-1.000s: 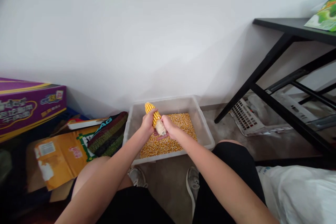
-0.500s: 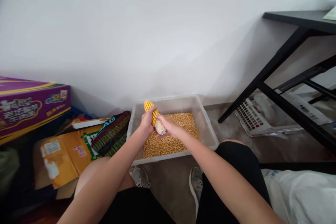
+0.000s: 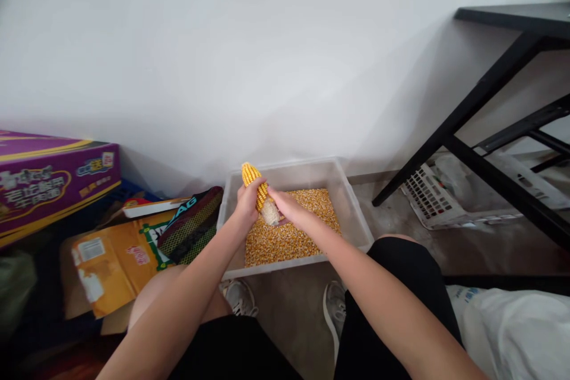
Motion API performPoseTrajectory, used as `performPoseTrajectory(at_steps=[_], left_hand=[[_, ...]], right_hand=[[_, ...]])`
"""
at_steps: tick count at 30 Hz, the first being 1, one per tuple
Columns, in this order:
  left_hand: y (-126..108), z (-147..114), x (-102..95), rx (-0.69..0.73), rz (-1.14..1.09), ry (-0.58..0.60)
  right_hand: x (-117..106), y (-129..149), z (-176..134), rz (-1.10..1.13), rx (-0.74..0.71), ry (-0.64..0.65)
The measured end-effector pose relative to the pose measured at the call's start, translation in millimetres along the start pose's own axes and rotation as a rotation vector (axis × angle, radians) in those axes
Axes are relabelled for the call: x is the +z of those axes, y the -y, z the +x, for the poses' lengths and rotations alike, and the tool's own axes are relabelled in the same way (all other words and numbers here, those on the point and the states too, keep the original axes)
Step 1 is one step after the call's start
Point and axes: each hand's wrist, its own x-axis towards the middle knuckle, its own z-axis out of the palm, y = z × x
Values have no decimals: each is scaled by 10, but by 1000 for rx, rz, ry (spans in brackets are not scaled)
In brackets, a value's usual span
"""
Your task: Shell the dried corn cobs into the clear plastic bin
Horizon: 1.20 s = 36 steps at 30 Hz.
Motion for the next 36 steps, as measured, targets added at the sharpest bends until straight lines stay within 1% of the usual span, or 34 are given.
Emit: performPoseTrajectory(at_steps=[1, 3, 7, 11, 13, 17, 20, 23, 26, 31, 36], left_hand=[[3, 1, 3, 17, 2, 5], [4, 11, 5, 28, 2, 12], [-6, 45, -2, -6, -4, 14], [-17, 66, -6, 5, 2, 17], [-24, 70, -7, 12, 10, 4], [-44, 64, -16, 40, 17, 21], [-61, 35, -22, 40, -8, 49], [-75, -9, -19, 21, -37, 82], [-78, -38, -11, -39, -56, 113], [-52, -39, -9, -129, -93, 115], [-36, -42, -17, -144, -100, 122]], right_hand=[[24, -1, -13, 3, -1, 55], [60, -7, -24, 22, -8, 93], [58, -24, 11, 13, -46, 89], [4, -33, 50, -78, -80, 47], [-22, -25, 54, -94, -97, 50], [-49, 11, 40, -66, -43, 96], [-31, 17, 27, -20, -18, 85], [32, -4, 20, 1, -22, 123], [114, -27, 11, 38, 11, 140], [173, -54, 4, 62, -97, 108], [168, -104, 22, 68, -123, 116]])
